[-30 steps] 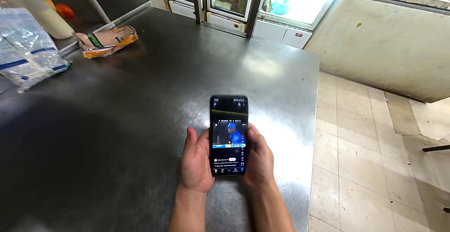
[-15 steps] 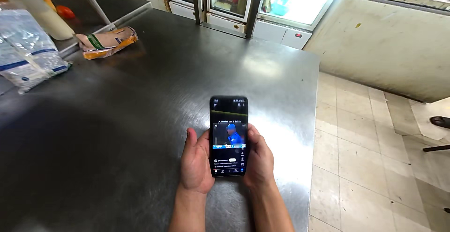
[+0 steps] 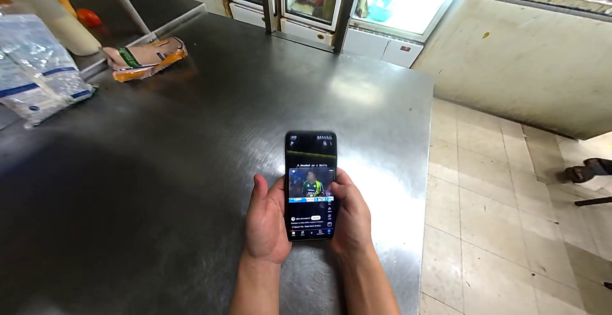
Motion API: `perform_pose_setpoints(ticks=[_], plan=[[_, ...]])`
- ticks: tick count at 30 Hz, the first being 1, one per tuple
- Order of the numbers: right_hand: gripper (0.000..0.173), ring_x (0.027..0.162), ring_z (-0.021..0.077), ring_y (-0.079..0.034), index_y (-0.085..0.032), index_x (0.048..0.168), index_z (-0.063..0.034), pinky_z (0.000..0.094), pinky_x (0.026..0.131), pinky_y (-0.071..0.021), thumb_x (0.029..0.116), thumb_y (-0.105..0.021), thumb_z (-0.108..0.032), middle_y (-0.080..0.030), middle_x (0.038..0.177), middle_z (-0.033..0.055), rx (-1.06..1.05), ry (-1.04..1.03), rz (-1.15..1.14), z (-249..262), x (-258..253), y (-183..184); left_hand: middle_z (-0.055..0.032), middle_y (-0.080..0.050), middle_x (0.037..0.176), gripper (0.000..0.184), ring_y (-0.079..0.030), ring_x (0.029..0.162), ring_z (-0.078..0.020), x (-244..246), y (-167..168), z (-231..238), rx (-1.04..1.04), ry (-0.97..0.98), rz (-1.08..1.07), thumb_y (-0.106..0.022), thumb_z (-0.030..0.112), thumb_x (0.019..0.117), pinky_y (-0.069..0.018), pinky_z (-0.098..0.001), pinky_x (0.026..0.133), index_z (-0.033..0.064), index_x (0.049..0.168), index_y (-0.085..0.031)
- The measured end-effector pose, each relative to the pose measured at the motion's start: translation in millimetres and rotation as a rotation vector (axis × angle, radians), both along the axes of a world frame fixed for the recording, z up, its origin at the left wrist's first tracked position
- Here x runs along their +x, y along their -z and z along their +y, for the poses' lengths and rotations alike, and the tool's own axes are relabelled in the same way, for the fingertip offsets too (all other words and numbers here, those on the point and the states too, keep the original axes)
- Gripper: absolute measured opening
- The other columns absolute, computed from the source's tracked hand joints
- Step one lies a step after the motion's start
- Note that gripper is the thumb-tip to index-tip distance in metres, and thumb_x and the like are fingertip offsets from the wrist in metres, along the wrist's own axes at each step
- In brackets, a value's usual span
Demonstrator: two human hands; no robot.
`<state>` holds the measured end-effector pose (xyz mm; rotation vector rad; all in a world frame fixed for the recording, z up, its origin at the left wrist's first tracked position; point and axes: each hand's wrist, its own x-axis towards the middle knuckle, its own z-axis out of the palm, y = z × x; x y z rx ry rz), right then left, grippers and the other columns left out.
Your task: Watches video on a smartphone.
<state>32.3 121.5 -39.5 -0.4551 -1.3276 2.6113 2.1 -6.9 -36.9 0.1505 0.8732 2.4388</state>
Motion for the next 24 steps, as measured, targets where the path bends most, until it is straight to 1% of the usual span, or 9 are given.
perform_pose_setpoints(ticks=[4, 7, 9, 10, 12, 13, 15, 17, 24], plan=[[0.033, 0.078, 0.0152, -0.07, -0.066, 0.114, -0.0132, 0.0344, 0.066, -0.0593, 0.0868, -0.048, -0.012, -0.07, 0.096, 0.0098, 0.024, 0.009, -0.024, -0.2, 0.2, -1.3, -0.0144, -0.066, 0.13, 0.091, -0.065, 0.119, -0.0266, 0.1, 0.4, 0.1, 0.0, 0.002, 0.001, -0.05, 0.083, 0.0827, -0.0536, -0.0483, 0.1, 0.0149, 0.142, -0.055], [0.038, 0.08, 0.0157, -0.069, -0.065, 0.118, -0.0123, 0.0346, 0.068, -0.0592, 0.0838, -0.05, -0.007, -0.07, 0.098, 0.0103, 0.059, 0.002, -0.011, -0.1, 0.7, -0.9, -0.0141, -0.066, 0.129, 0.091, -0.066, 0.117, -0.0263, 0.0, 0.4, 0.1, -0.001, 0.004, 0.006, -0.05, 0.083, 0.0825, -0.0542, -0.048, 0.099, 0.0147, 0.141, -0.056], [0.035, 0.081, 0.016, -0.069, -0.065, 0.119, -0.0117, 0.0346, 0.068, -0.0594, 0.0874, -0.049, -0.007, -0.07, 0.099, 0.0111, 0.074, 0.0, -0.009, -0.3, 0.3, -1.0, -0.014, -0.067, 0.128, 0.09, -0.066, 0.116, -0.0259, -0.1, 0.0, 0.3, -0.004, 0.001, 0.004, -0.05, 0.083, 0.0827, -0.0547, -0.0476, 0.098, 0.0147, 0.14, -0.056], [0.033, 0.081, 0.0161, -0.069, -0.065, 0.119, -0.0124, 0.0346, 0.068, -0.0592, 0.0907, -0.048, -0.01, -0.07, 0.099, 0.011, 0.076, 0.003, -0.014, -0.5, 0.1, -1.2, -0.0139, -0.067, 0.128, 0.09, -0.066, 0.116, -0.0258, 0.0, -0.1, 0.2, -0.004, 0.002, 0.005, -0.05, 0.083, 0.0828, -0.0545, -0.0475, 0.099, 0.0146, 0.14, -0.056], [0.026, 0.081, 0.0157, -0.07, -0.066, 0.117, -0.014, 0.0339, 0.069, -0.0601, 0.1001, -0.047, -0.021, -0.071, 0.097, 0.0103, 0.059, 0.013, -0.017, -0.7, 0.2, -2.1, -0.0142, -0.066, 0.129, 0.091, -0.065, 0.118, -0.0262, 0.1, 0.1, 0.1, -0.001, 0.002, 0.004, -0.049, 0.084, 0.0826, -0.0538, -0.0478, 0.1, 0.0143, 0.141, -0.056], [0.027, 0.081, 0.0154, -0.071, -0.067, 0.115, -0.0144, 0.0335, 0.069, -0.0605, 0.1021, -0.046, -0.026, -0.071, 0.096, 0.0099, 0.047, 0.018, -0.022, -0.8, 0.2, -2.6, -0.0141, -0.066, 0.129, 0.091, -0.065, 0.119, -0.0261, 0.1, 0.2, 0.1, -0.001, 0.002, 0.004, -0.049, 0.084, 0.0826, -0.0536, -0.0478, 0.1, 0.0143, 0.141, -0.056], [0.031, 0.081, 0.0149, -0.071, -0.066, 0.114, -0.0148, 0.0334, 0.068, -0.0601, 0.102, -0.042, -0.03, -0.071, 0.095, 0.0095, 0.033, 0.019, -0.031, -0.9, 0.0, -2.7, -0.014, -0.066, 0.13, 0.091, -0.064, 0.12, -0.0264, 0.1, 0.5, 0.1, 0.005, 0.009, 0.009, -0.049, 0.084, 0.0828, -0.053, -0.0483, 0.101, 0.0148, 0.142, -0.055], [0.033, 0.083, 0.0156, -0.071, -0.066, 0.116, -0.0148, 0.0344, 0.071, -0.0603, 0.1031, -0.04, -0.03, -0.071, 0.097, 0.0096, 0.034, 0.013, -0.024, -0.2, 0.6, -2.3, -0.0147, -0.065, 0.13, 0.091, -0.064, 0.12, -0.0268, -0.3, 0.5, 0.3, 0.0, 0.009, 0.017, -0.048, 0.083, 0.0837, -0.0525, -0.0486, 0.102, 0.0141, 0.142, -0.055], [0.035, 0.083, 0.0157, -0.071, -0.065, 0.118, -0.0154, 0.0345, 0.071, -0.0603, 0.1022, -0.038, -0.031, -0.071, 0.096, 0.0093, 0.032, 0.009, -0.024, 0.0, 0.6, -1.0, -0.0138, -0.066, 0.129, 0.092, -0.065, 0.119, -0.0257, 0.5, -1.5, 0.9, -0.037, -0.02, -0.005, -0.051, 0.084, 0.0813, -0.0536, -0.0468, 0.101, 0.014, 0.142, -0.055]])
